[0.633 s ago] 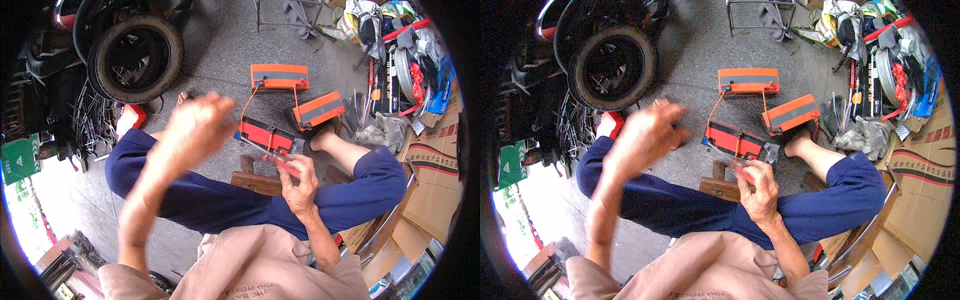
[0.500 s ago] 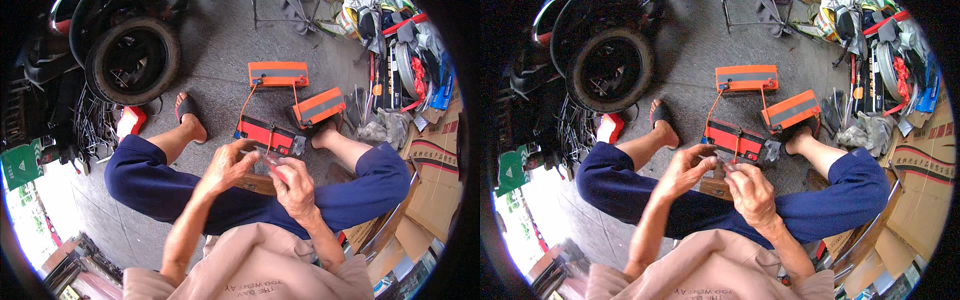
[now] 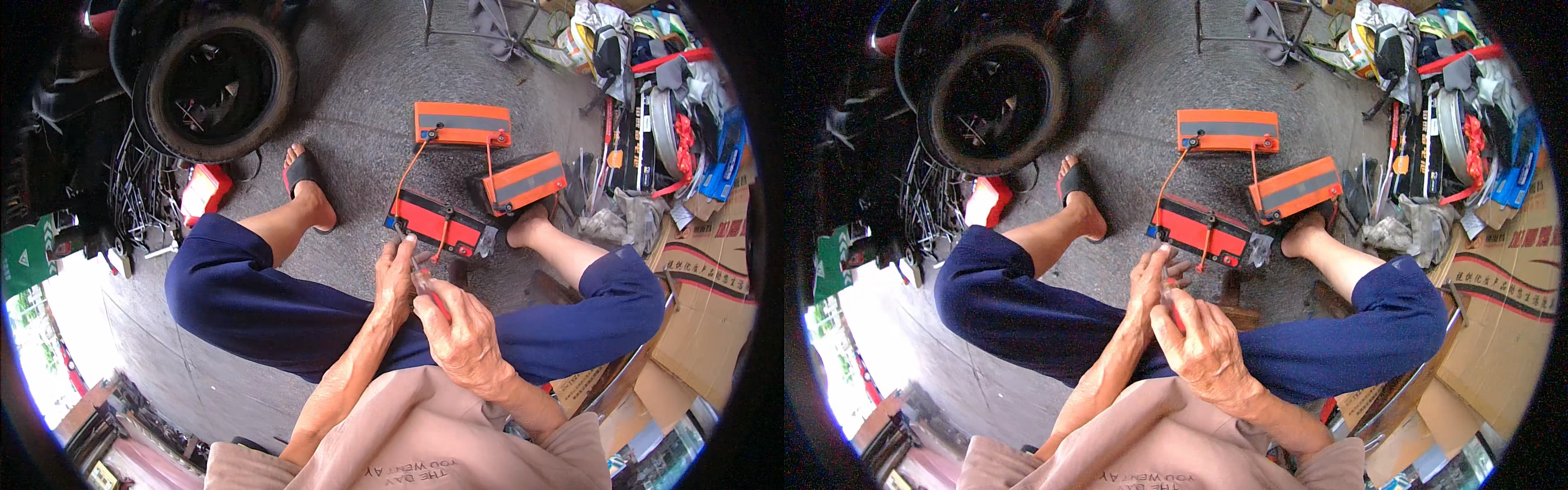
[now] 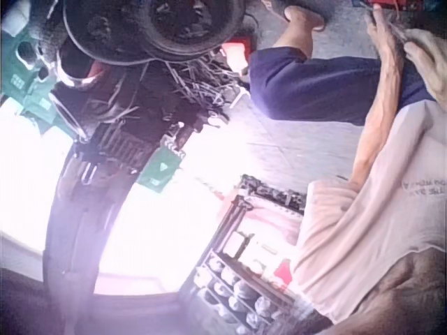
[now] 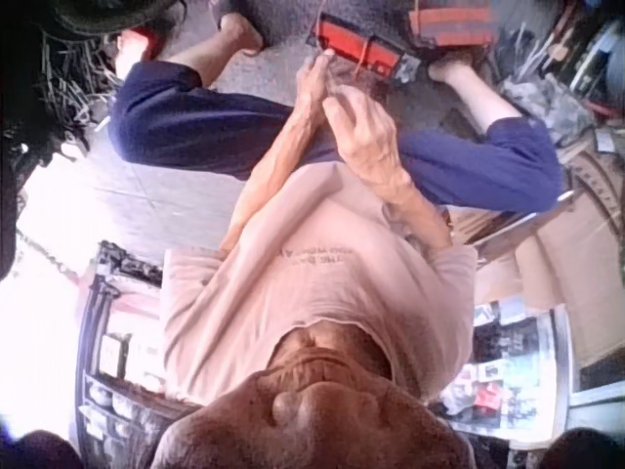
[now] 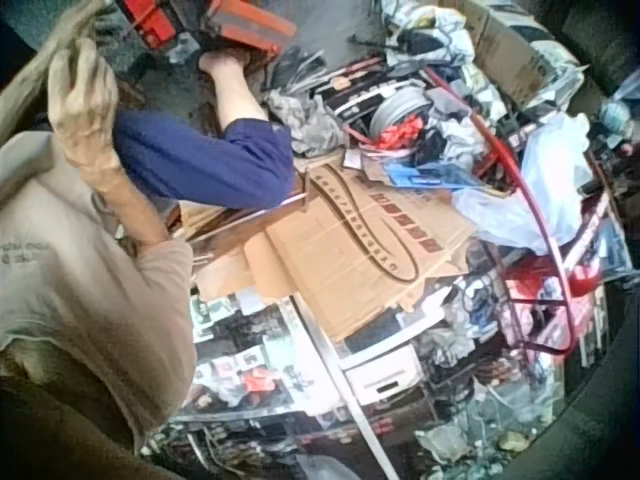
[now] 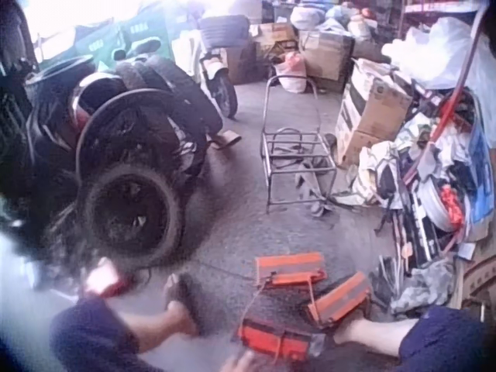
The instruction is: The person sits on the floor of a workshop and uses a screwdriver to tighten screws on three orange rectangular battery-like objects. They manipulate the objects and wires, occasionally adjusting their position to access different screws.
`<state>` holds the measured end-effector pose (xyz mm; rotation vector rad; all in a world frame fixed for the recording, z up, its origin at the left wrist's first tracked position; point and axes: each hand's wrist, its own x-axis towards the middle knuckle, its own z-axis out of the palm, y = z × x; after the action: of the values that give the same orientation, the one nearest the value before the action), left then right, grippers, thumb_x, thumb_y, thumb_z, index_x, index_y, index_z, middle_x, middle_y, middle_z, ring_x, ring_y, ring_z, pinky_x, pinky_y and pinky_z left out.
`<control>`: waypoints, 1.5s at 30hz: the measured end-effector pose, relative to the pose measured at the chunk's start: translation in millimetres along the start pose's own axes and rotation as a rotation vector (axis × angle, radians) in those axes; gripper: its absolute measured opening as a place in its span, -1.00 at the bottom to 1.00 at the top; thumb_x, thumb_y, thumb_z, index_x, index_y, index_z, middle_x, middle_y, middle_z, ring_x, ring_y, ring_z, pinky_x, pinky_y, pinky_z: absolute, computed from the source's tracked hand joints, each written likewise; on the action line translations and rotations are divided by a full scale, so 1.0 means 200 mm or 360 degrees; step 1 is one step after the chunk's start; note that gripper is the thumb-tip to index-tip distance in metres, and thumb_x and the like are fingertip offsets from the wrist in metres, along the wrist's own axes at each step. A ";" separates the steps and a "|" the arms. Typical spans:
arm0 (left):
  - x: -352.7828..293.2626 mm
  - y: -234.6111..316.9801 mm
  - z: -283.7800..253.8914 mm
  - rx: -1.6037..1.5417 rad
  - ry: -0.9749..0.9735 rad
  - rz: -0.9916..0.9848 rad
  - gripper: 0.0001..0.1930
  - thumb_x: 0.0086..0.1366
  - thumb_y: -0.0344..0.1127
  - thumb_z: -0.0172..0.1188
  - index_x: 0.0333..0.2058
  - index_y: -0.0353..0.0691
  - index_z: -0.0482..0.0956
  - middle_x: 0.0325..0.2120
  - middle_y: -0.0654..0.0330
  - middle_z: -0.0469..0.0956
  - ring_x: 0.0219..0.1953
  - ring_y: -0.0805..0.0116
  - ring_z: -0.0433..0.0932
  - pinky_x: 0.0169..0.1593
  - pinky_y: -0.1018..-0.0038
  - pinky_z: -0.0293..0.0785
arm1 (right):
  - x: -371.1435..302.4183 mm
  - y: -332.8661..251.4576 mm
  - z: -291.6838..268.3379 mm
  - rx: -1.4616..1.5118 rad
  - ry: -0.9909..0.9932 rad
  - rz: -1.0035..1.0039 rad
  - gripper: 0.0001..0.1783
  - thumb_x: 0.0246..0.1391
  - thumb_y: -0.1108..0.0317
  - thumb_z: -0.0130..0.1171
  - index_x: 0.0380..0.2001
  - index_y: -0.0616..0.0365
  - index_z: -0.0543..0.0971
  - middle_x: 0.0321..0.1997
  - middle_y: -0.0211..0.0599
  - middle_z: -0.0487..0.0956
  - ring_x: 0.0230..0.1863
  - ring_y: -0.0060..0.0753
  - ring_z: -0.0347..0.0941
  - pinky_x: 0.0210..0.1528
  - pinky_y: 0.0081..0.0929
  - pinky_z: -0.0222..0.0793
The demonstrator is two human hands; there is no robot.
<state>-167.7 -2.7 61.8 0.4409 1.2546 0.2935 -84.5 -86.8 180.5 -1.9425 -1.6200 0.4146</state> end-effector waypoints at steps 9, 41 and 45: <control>0.05 -0.01 0.02 0.0038 0.0005 0.0113 -0.48 0.34 -0.07 0.16 0.13 -0.32 0.37 0.00 0.00 0.49 -0.01 0.15 0.55 -0.19 0.30 0.57 | 0.02 -0.03 0.04 -0.0110 0.0087 0.0063 -0.61 -0.09 0.52 0.37 -0.14 0.19 0.49 -0.19 -0.04 0.53 -0.33 -0.02 0.59 -0.37 -0.24 0.55; 0.03 -0.01 0.04 0.0243 0.0078 0.0256 -0.55 0.15 -0.24 0.11 -0.02 -0.35 0.40 -0.35 0.06 0.52 -0.45 0.27 0.53 -0.36 0.34 0.48 | 0.03 -0.04 0.02 -0.0021 0.0001 0.0121 -0.62 -0.06 0.59 0.37 -0.14 0.19 0.51 -0.12 0.03 0.54 -0.21 0.09 0.58 -0.26 -0.18 0.55; 0.03 -0.02 0.05 0.0225 0.0092 0.0292 -0.55 0.16 -0.23 0.11 -0.01 -0.35 0.39 -0.36 0.08 0.51 -0.48 0.31 0.52 -0.40 0.36 0.47 | 0.03 -0.04 0.02 -0.0027 0.0031 0.0176 -0.62 -0.07 0.60 0.37 -0.14 0.20 0.51 -0.14 0.04 0.53 -0.21 0.08 0.58 -0.25 -0.20 0.54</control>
<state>-157.2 -6.0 57.5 0.6750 1.2982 0.3761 -92.1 -78.6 183.4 -2.0491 -1.5135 0.4256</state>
